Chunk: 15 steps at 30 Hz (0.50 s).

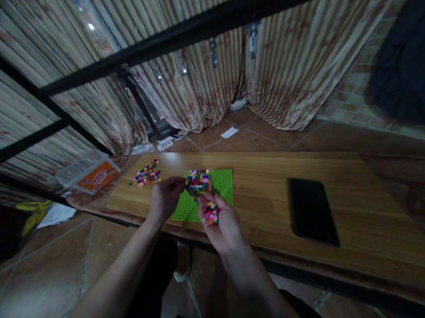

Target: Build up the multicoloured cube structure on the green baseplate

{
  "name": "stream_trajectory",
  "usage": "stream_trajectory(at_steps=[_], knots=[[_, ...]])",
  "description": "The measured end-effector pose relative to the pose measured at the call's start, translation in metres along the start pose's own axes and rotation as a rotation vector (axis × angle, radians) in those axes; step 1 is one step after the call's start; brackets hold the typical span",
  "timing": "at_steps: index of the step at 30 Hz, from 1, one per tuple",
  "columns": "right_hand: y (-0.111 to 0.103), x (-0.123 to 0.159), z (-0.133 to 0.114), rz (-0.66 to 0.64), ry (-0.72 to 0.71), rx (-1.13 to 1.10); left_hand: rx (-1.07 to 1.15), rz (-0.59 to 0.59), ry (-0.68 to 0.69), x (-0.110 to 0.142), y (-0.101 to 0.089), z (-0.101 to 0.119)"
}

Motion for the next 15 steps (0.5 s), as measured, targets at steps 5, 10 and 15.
stream_trajectory(at_steps=[5,10,15], knots=[[0.000,-0.002,0.000,-0.015,-0.011,0.005,0.009,0.002,-0.037,-0.003,0.002,0.002],[0.000,-0.001,-0.001,-0.001,-0.015,0.018,0.072,0.008,-0.081,-0.008,0.005,-0.002],[0.002,0.001,-0.001,0.001,-0.024,0.027,0.272,-0.021,-0.256,-0.010,0.010,-0.019]])
Point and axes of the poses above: each hand's wrist, its own x-axis away from the middle knuckle, its own y-axis out of the palm, z = x × y, the point moved 8 cm from there along -x, towards the middle knuckle, and after that the axes turned 1 degree about y, right-handed, at the moved point
